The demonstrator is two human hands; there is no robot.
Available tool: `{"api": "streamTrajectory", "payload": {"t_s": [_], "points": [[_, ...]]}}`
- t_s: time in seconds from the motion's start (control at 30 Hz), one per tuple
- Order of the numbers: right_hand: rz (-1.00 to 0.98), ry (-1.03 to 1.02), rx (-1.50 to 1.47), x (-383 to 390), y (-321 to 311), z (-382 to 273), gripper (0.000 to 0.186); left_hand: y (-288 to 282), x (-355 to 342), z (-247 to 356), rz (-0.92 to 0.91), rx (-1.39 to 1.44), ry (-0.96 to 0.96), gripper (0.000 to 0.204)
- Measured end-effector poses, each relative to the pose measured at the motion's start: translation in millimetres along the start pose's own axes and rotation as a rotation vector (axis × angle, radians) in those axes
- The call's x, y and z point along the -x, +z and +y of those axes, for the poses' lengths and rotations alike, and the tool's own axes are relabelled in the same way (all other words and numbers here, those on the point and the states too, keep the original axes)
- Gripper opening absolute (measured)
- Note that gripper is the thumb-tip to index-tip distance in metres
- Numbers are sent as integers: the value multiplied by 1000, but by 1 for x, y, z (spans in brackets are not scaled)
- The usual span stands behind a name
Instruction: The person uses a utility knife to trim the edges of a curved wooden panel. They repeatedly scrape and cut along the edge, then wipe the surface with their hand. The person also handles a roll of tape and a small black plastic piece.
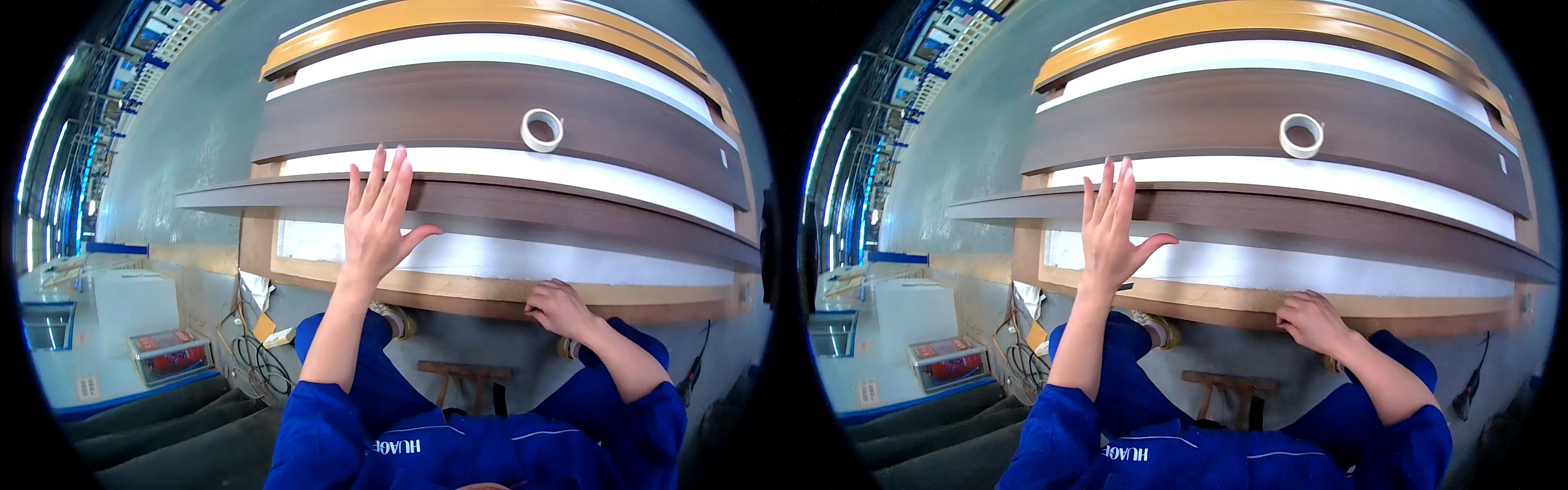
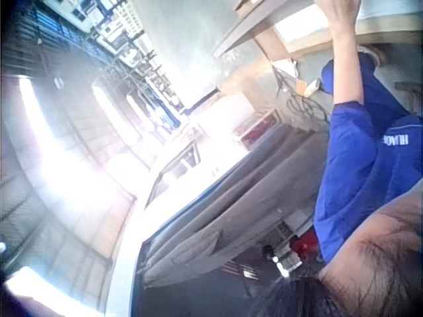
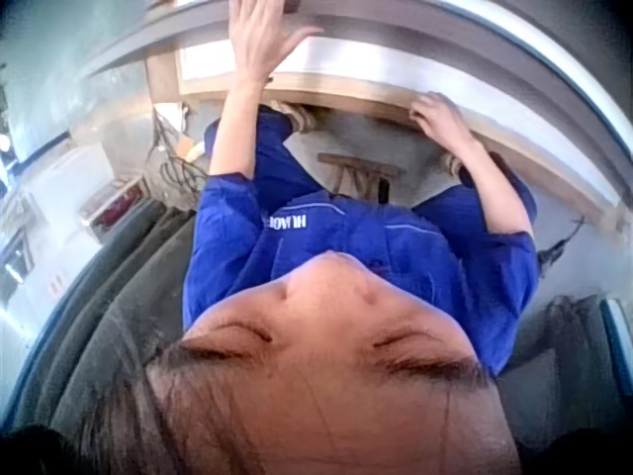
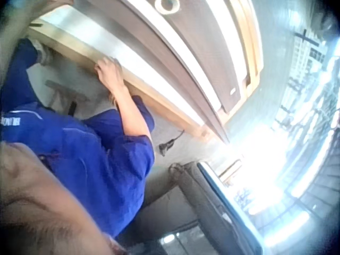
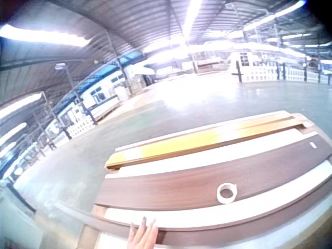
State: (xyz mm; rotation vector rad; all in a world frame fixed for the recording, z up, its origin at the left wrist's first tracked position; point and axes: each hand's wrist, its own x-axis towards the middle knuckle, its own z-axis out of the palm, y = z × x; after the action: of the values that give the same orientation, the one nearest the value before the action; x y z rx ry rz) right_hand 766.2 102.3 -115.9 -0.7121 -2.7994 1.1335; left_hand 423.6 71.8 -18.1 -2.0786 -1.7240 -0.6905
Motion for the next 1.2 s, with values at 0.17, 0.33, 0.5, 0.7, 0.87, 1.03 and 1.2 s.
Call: {"api": "streamTrajectory", "payload": {"t_s": [0.17, 0.33, 0.5, 0.7, 0.87, 1.03, 1.2], "points": [[66, -34, -5, 2, 0, -2, 7, 6, -38, 4, -291, 117, 183, 85], [121, -61, -3, 9, -8, -4, 7, 5, -48, 2, -235, 120, 276, 64], [205, -100, 27, 18, -9, -5, 7, 7, -55, 15, -261, 116, 294, 69], [247, -122, 41, 24, -6, -4, 7, 15, -60, 34, -305, 172, 269, 70], [266, -158, 79, 24, -8, -7, 6, 16, -63, 26, -285, 208, 318, 60], [279, -166, 119, 23, -8, -8, 5, 18, -62, 24, -297, 218, 318, 56], [285, -161, 168, 24, -6, -9, 3, 11, -67, 33, -307, 267, 292, 61]]}}
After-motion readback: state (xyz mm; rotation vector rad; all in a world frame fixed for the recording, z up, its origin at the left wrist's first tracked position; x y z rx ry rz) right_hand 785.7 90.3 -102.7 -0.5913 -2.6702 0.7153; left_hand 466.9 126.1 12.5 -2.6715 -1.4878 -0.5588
